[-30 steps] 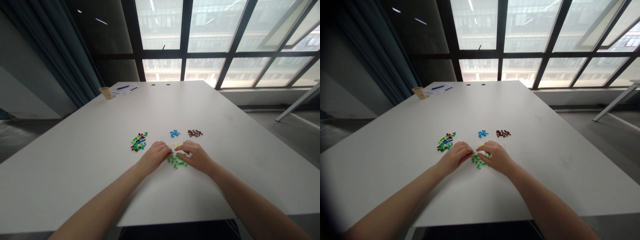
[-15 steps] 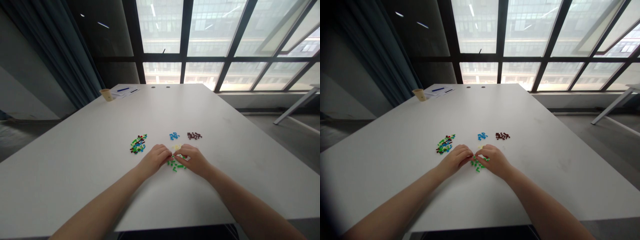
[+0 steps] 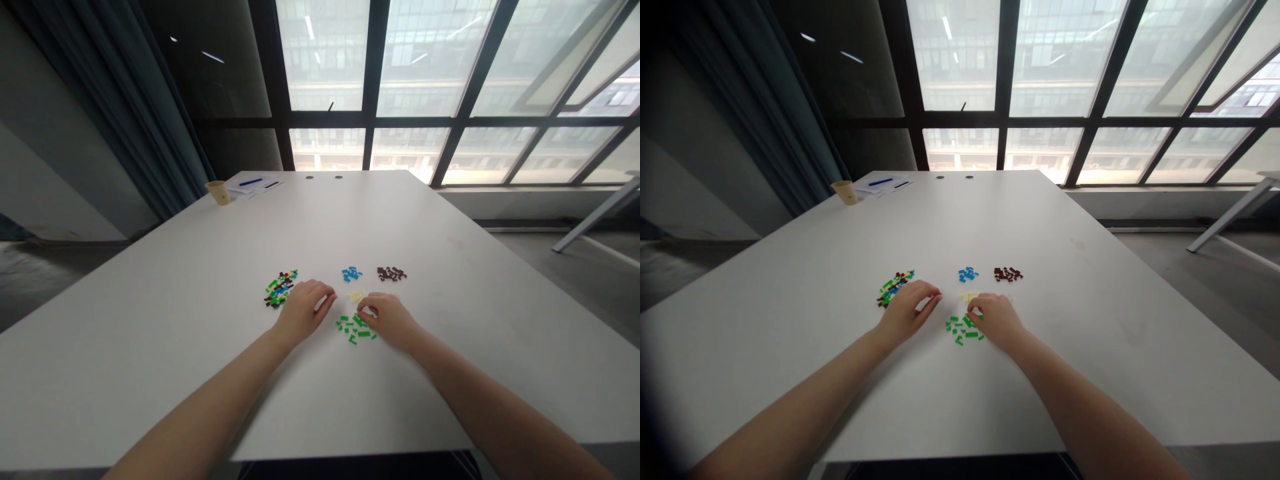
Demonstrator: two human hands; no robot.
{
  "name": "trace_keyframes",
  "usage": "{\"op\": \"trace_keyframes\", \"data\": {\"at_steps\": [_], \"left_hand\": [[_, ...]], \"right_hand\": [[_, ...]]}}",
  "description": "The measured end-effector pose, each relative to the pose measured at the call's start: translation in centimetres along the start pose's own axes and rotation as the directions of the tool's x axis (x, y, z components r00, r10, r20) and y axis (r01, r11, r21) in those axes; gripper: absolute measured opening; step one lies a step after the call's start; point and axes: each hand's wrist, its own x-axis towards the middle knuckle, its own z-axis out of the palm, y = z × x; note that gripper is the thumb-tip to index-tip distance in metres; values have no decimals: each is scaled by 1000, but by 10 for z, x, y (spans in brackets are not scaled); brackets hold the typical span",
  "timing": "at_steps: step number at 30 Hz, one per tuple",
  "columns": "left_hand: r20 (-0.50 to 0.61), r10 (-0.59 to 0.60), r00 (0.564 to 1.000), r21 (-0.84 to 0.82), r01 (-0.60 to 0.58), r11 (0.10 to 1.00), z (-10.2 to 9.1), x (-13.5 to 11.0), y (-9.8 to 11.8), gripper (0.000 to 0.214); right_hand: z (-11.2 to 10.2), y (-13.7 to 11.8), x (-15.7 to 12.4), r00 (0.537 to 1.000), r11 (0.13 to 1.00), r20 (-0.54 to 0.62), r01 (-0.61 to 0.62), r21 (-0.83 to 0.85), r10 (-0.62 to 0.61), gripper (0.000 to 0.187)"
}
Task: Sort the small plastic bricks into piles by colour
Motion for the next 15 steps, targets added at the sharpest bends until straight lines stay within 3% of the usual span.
{"op": "trace_keyframes", "data": {"at_steps": [4, 9, 15], "left_hand": [[-150, -146, 978, -45, 141, 989, -3, 0, -8, 18], [-289, -423, 859, -80, 419, 905, -16, 0, -44, 23], [-128, -491, 862, 119, 504, 855, -16, -3, -83, 21]], "right_hand": [[-5, 5, 0, 999, 1000, -34, 9, 27, -8, 17], [-15, 17, 0, 995, 999, -101, -14, 49, 19, 20], [-28, 27, -1, 982, 999, -185, -24, 27, 28, 20]]}}
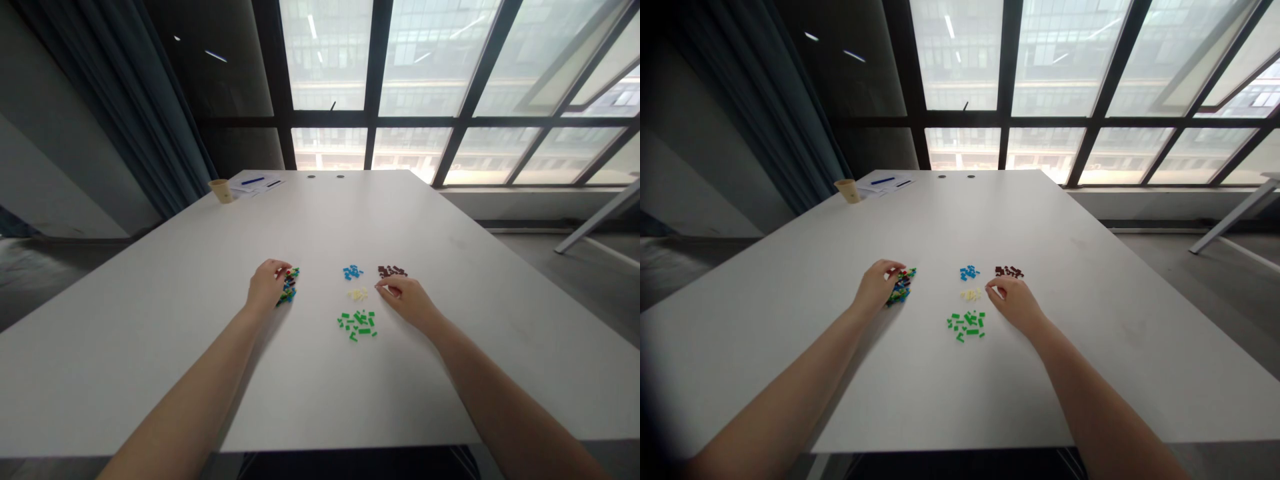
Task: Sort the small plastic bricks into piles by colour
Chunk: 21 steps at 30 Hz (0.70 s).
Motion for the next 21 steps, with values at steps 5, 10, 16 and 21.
{"op": "trace_keyframes", "data": {"at_steps": [5, 10, 16, 21], "left_hand": [[149, -72, 986, 207, 40, 977, 5, -5, 1, 21], [189, -50, 981, 304, -10, 953, -1, -8, 7, 18], [210, 0, 978, 334, -71, 940, -1, -8, 8, 20], [171, 132, 976, 126, -154, 980, 3, -7, 12, 18]], "right_hand": [[-2, -3, 0, 1000, 1000, 2, 21, -1, -21, 21], [-1, -6, 0, 999, 1000, 23, 22, -12, -22, 21], [0, -5, 0, 999, 999, 17, 38, 1, -38, 22], [-1, -6, 0, 999, 1000, 25, 23, -5, -23, 21]]}}
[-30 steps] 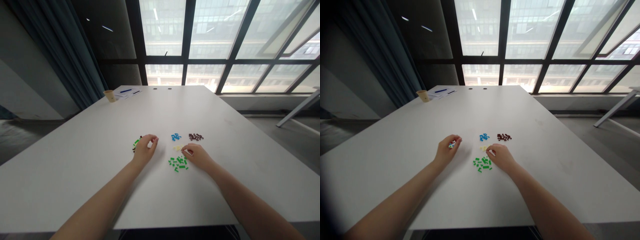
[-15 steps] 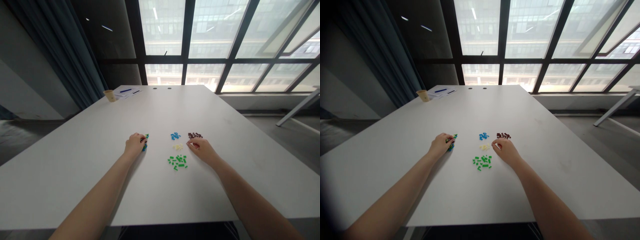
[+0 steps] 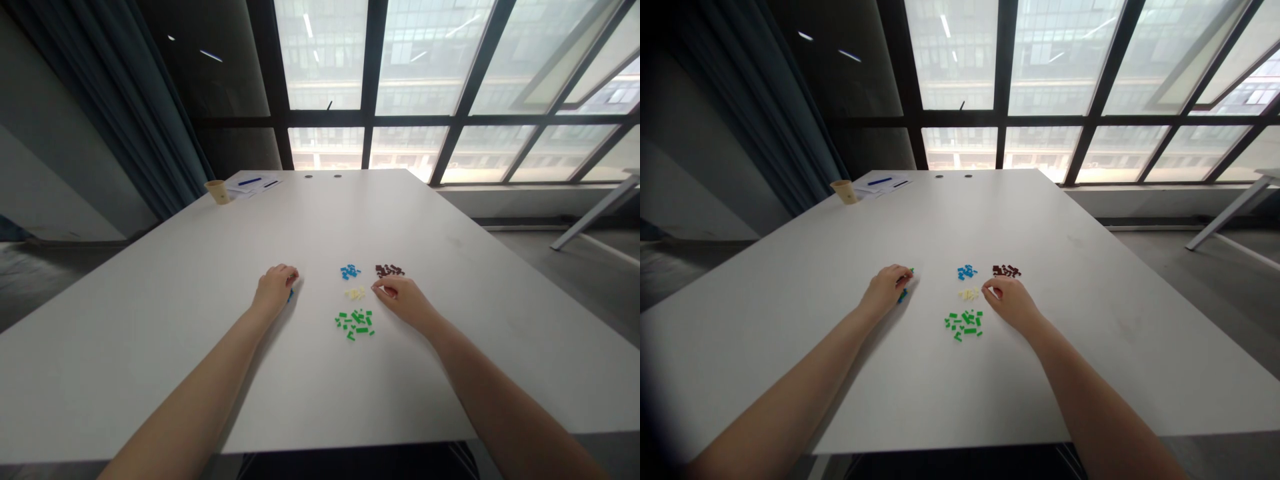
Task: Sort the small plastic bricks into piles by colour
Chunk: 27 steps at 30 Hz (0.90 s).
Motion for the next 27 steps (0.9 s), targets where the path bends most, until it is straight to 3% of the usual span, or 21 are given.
{"op": "trace_keyframes", "data": {"at_steps": [4, 8, 11, 14, 21, 27], "left_hand": [[-99, 147, 984, -234, -166, 958, -1, -1, 13, 18], [-162, 314, 936, -325, -351, 878, -6, -9, 36, 17], [-187, 359, 914, -368, -404, 838, -8, -15, 48, 15], [-193, 402, 895, -377, -446, 812, -8, -19, 52, 20], [-240, 557, 795, -314, -607, 731, -10, -21, 52, 18], [-216, 568, 794, -284, -608, 741, -11, -24, 57, 14]], "right_hand": [[0, 0, 1, 1000, 1000, 5, -4, 5, 4, 20], [1, -1, 1, 1000, 1000, 24, 10, 11, -10, 19], [3, -2, 1, 999, 1000, 40, 21, 22, -22, 19], [3, -5, 0, 998, 999, 55, 25, 29, -27, 20], [5, -7, -1, 996, 999, 79, 27, 36, -30, 19], [6, -14, -2, 995, 997, 83, 53, 61, -58, 19]]}}
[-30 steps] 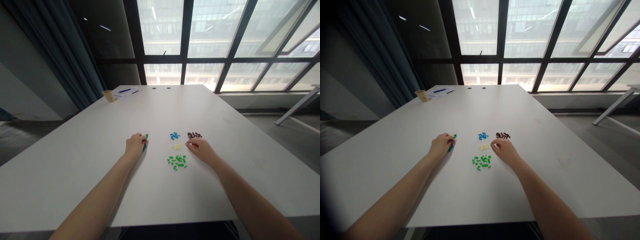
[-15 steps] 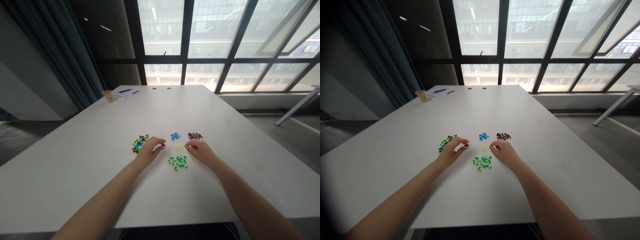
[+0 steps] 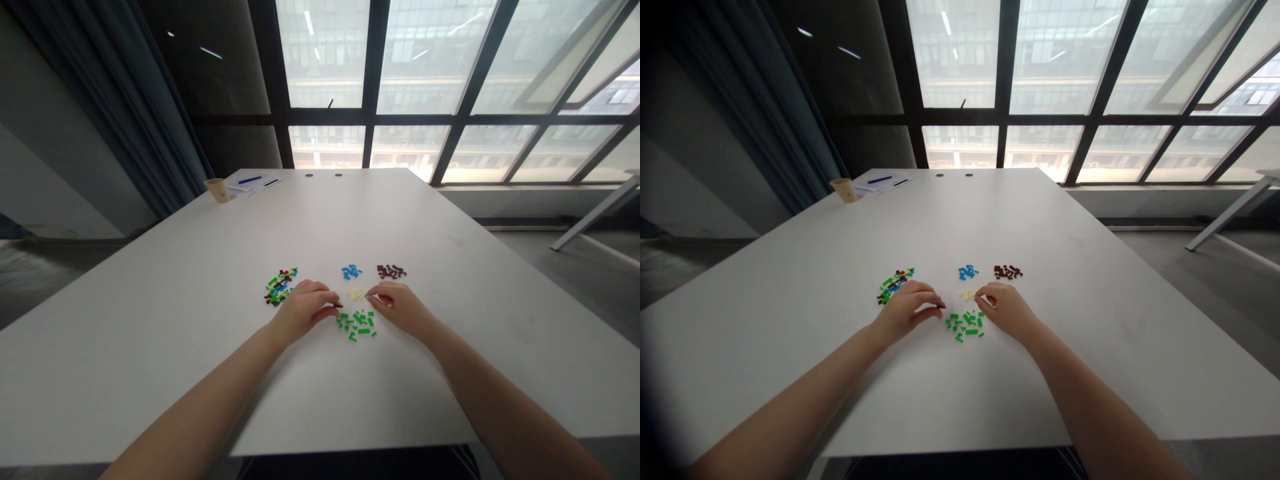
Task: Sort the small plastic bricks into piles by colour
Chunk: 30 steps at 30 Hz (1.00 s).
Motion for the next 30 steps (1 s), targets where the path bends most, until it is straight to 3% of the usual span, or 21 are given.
{"op": "trace_keyframes", "data": {"at_steps": [13, 30], "left_hand": [[63, -26, 998, 23, 25, 999, 3, 2, 5, 17], [156, -22, 987, 41, 15, 999, 9, 1, 8, 16]], "right_hand": [[10, -21, -1, 974, 976, -72, 216, 35, -213, 12], [19, -27, -4, 964, 967, -85, 254, 25, -251, 10]]}}
